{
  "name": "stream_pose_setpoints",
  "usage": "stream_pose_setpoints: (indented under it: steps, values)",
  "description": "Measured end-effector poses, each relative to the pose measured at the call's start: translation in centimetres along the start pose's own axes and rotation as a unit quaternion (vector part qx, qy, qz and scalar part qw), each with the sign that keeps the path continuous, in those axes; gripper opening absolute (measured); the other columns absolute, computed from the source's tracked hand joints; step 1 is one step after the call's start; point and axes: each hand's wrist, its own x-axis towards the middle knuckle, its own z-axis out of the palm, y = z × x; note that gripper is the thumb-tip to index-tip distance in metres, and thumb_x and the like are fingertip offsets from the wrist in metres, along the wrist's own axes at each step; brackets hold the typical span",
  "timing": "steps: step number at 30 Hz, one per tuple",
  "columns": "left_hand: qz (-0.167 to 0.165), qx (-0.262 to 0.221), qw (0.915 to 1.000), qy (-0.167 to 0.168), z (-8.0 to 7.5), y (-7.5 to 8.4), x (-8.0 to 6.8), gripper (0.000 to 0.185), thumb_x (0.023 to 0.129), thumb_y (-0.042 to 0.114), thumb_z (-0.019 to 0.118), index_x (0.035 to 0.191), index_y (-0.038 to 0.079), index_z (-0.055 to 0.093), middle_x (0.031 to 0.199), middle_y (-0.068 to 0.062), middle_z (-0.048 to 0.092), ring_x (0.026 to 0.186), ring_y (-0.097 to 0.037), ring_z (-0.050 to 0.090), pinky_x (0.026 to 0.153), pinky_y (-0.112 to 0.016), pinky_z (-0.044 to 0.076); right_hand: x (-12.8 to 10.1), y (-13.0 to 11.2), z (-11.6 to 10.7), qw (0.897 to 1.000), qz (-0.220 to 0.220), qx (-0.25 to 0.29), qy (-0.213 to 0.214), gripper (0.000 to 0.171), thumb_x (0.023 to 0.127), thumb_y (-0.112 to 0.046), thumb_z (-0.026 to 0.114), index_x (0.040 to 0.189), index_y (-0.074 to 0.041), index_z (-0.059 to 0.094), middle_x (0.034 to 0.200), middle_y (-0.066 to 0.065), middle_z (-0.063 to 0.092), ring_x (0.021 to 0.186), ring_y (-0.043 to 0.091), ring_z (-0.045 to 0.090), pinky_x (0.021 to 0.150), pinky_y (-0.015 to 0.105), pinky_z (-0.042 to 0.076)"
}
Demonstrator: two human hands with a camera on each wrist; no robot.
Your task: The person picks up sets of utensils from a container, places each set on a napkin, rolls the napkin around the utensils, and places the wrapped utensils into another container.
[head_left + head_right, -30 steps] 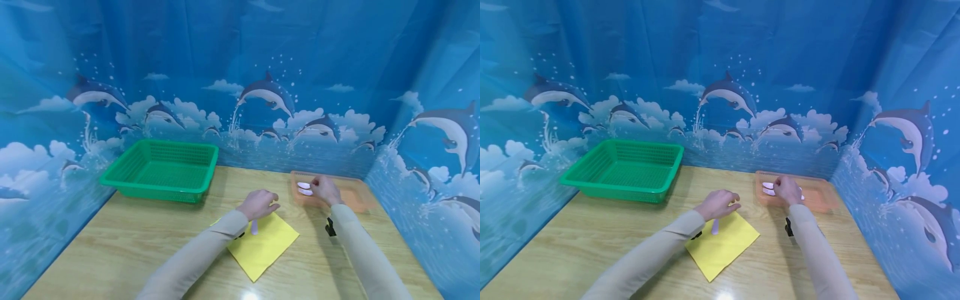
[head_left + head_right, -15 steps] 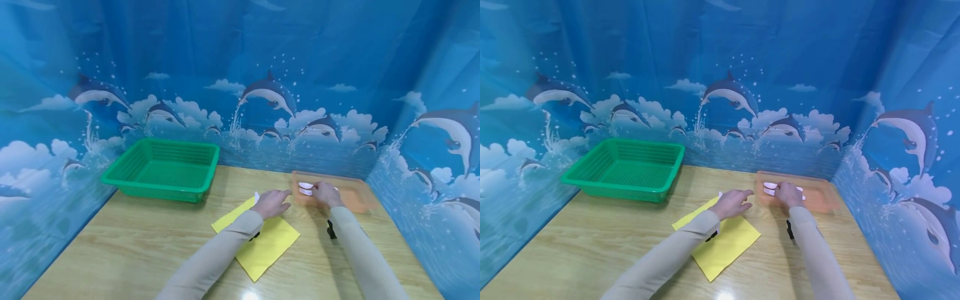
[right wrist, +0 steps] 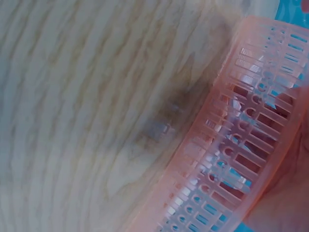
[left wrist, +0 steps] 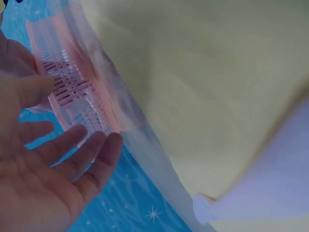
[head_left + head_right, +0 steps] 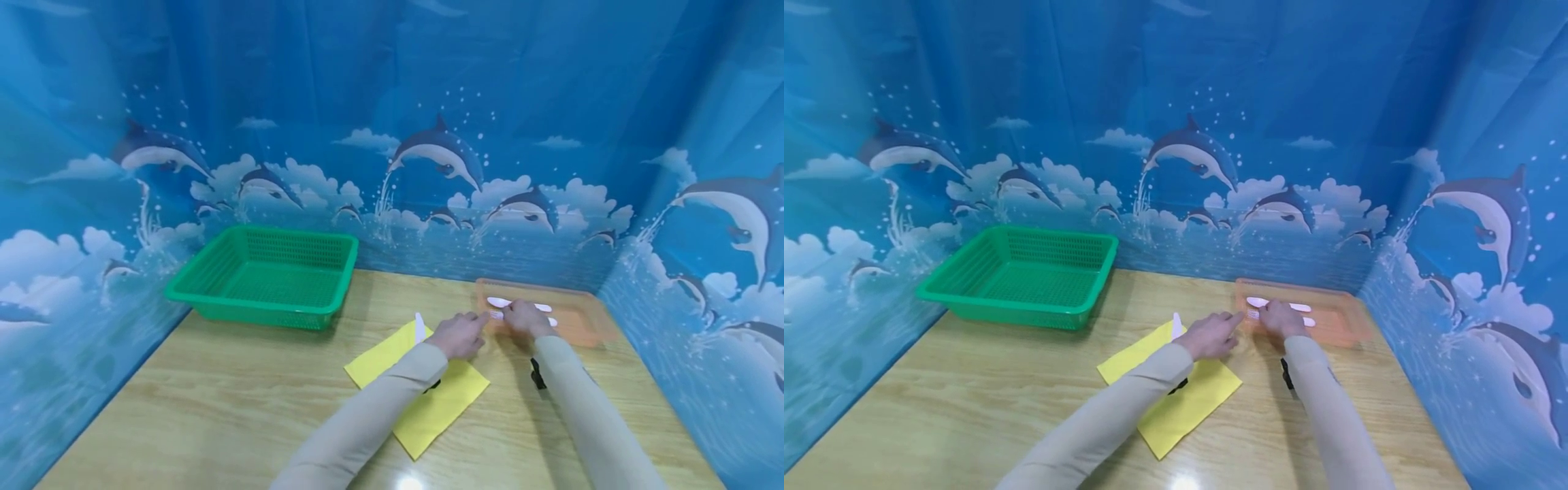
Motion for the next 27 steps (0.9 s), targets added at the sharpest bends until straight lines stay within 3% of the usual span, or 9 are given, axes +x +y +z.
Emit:
stream_pose_setpoints:
  steps: [4,8,11,15,22,27]
  values:
    - [-0.005,-0.011,0.9998,-0.014,0.0,0.6,0.2,0.054,0.097,0.034,0.060,0.144,0.024,0.036,0.127,-0.003,0.057,0.110,-0.020,0.059,0.082,-0.033,0.055,0.1,0.0,0.0,1.000,-0.013,-0.004,0.002,0.053,0.104,-0.026,0.025,0.121,0.008,0.061,0.129,0.031,0.057,0.115,0.045,0.057,0.094,0.061,0.046]
    - [-0.016,-0.013,0.9995,-0.025,0.0,1.1,0.2,0.058,0.095,0.037,0.062,0.145,0.022,0.036,0.131,-0.003,0.054,0.115,-0.019,0.057,0.086,-0.032,0.054,0.0,0.1,-0.1,1.000,-0.016,-0.008,0.006,0.052,0.104,-0.026,0.025,0.117,0.008,0.063,0.124,0.031,0.060,0.111,0.045,0.059,0.091,0.060,0.048]
    - [-0.021,-0.004,0.9994,-0.027,0.1,1.2,0.3,0.061,0.095,0.039,0.062,0.147,0.021,0.036,0.134,-0.002,0.053,0.118,-0.020,0.055,0.089,-0.032,0.054,0.1,0.0,0.0,1.000,-0.005,0.007,-0.003,0.050,0.103,-0.026,0.025,0.097,0.004,0.064,0.096,0.025,0.064,0.083,0.034,0.061,0.077,0.050,0.051]
    - [-0.028,0.007,0.9991,-0.030,0.1,1.2,0.4,0.066,0.094,0.041,0.063,0.150,0.021,0.035,0.138,-0.001,0.052,0.121,-0.020,0.054,0.092,-0.032,0.053,0.2,0.0,-0.1,1.000,0.012,0.024,-0.016,0.042,0.102,-0.026,0.026,0.079,-0.006,0.056,0.067,0.008,0.047,0.059,0.020,0.042,0.063,0.037,0.042]
    - [-0.038,-0.001,0.9986,-0.037,0.0,1.4,0.5,0.067,0.093,0.042,0.063,0.150,0.019,0.035,0.140,-0.002,0.050,0.124,-0.020,0.053,0.094,-0.033,0.052,0.2,-0.1,-0.3,0.999,0.005,0.031,-0.020,0.037,0.098,-0.021,0.038,0.099,0.001,0.067,0.068,0.006,0.051,0.059,0.017,0.042,0.061,0.034,0.043]
    - [-0.040,-0.008,0.9985,-0.035,0.2,1.7,0.4,0.063,0.093,0.042,0.064,0.146,0.019,0.037,0.138,-0.002,0.051,0.120,-0.019,0.054,0.091,-0.032,0.053,0.0,-0.3,-0.4,0.999,-0.023,0.035,-0.007,0.032,0.096,-0.016,0.044,0.098,0.003,0.069,0.073,0.007,0.057,0.063,0.018,0.047,0.065,0.035,0.044]
